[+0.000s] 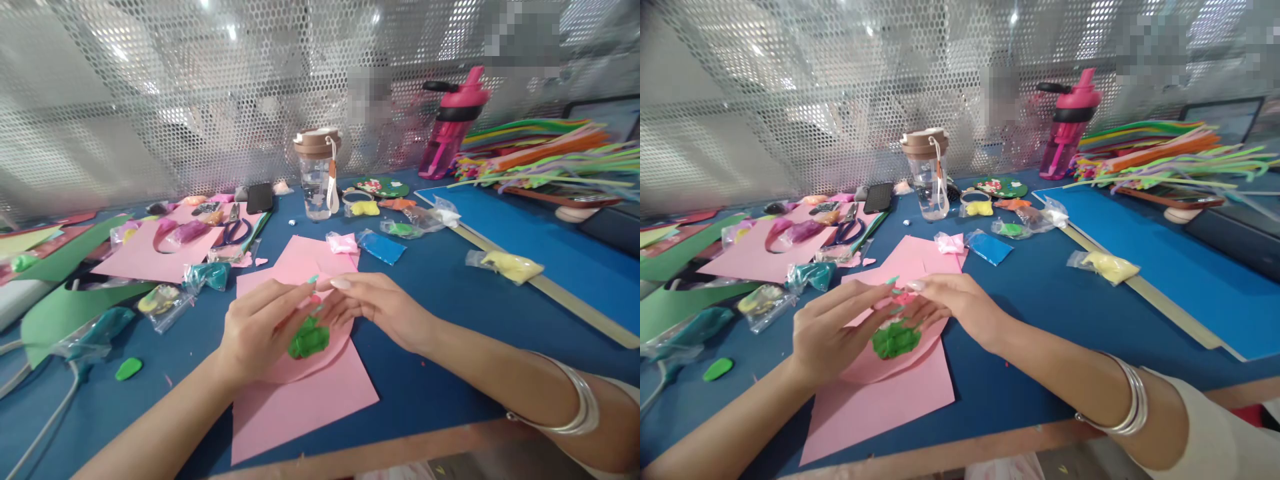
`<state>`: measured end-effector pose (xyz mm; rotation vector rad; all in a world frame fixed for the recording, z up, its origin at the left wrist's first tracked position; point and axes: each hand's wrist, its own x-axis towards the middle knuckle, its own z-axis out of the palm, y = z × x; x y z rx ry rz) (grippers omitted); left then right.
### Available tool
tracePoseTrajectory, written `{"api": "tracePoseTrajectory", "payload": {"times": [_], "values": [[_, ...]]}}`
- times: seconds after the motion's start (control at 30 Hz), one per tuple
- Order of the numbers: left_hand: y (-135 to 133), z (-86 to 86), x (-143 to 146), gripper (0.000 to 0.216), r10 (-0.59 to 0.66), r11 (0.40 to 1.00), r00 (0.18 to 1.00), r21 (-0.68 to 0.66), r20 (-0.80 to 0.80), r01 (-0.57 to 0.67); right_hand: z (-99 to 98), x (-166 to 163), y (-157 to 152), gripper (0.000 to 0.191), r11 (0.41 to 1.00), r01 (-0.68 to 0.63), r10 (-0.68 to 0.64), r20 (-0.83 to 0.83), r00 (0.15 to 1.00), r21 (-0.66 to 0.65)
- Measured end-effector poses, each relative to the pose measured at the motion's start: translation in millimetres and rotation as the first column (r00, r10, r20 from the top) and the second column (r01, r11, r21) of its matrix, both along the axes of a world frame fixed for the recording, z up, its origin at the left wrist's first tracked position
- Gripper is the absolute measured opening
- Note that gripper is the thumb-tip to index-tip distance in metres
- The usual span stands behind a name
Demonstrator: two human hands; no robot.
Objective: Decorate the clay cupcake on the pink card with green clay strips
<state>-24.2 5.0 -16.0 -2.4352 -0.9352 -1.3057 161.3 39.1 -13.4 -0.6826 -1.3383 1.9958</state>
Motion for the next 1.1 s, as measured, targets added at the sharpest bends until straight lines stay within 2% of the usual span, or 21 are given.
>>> {"api": "tracePoseTrajectory", "payload": {"times": [0.07,0.13,0.23,0.3,0.4,0.53,0.67,0.77,0.87,0.93,1.03,1.1], "values": [[-1.2,2.0,1.1,0.015,-0.049,0.999,0.999,0.016,0.009,0.048,-0.4,-1.3,-2.0,0.031,0.999,-0.020,0.017,-0.058,0.998,-0.051],[-2.6,4.6,1.6,0.016,-0.071,0.996,0.997,0.050,-0.019,0.072,-1.4,-2.9,-5.6,0.037,0.990,-0.096,0.089,-0.076,0.993,-0.107],[-1.4,5.6,0.5,0.015,-0.015,0.994,0.998,0.109,-0.062,0.022,-3.8,-4.6,-11.6,0.056,0.951,-0.249,0.238,-0.083,0.968,-0.183],[0.8,4.0,-0.1,0.015,0.002,0.995,0.994,0.104,-0.109,0.009,-4.6,-4.3,-14.2,0.065,0.934,-0.298,0.274,-0.138,0.952,-0.199],[1.2,1.0,2.8,0.024,-0.033,0.997,0.977,0.066,-0.209,0.048,-1.5,-1.5,-14.8,0.065,0.949,-0.272,0.226,-0.257,0.940,-0.161],[-7.0,0.3,14.1,0.041,-0.025,0.999,0.932,0.034,-0.361,0.040,9.7,2.0,-14.3,0.065,0.967,-0.214,0.147,-0.389,0.909,-0.135],[-12.1,0.4,22.0,0.044,-0.056,0.996,0.865,0.034,-0.499,0.085,16.9,0.3,-16.4,0.069,0.939,-0.289,0.188,-0.426,0.885,-0.186],[-9.9,0.7,21.3,0.047,0.015,0.997,0.852,0.072,-0.523,0.027,16.7,0.9,-15.1,0.073,0.935,-0.308,0.200,-0.456,0.867,-0.174],[-7.9,0.5,20.4,0.049,0.104,0.989,0.847,0.141,-0.521,-0.035,16.3,5.1,-11.9,0.080,0.967,-0.182,0.077,-0.484,0.872,-0.176],[-7.4,-1.2,22.3,0.047,0.098,0.987,0.848,0.158,-0.522,-0.016,16.4,6.2,-11.7,0.083,0.971,-0.120,0.005,-0.483,0.876,-0.206],[-6.1,-4.4,25.6,0.048,0.039,0.991,0.845,0.126,-0.534,0.034,15.4,2.3,-15.3,0.081,0.955,-0.184,0.049,-0.490,0.870,-0.231],[-5.0,-4.9,25.5,0.050,0.051,0.994,0.841,0.112,-0.539,0.012,14.5,-0.6,-17.7,0.078,0.946,-0.241,0.107,-0.491,0.865,-0.217]]}}
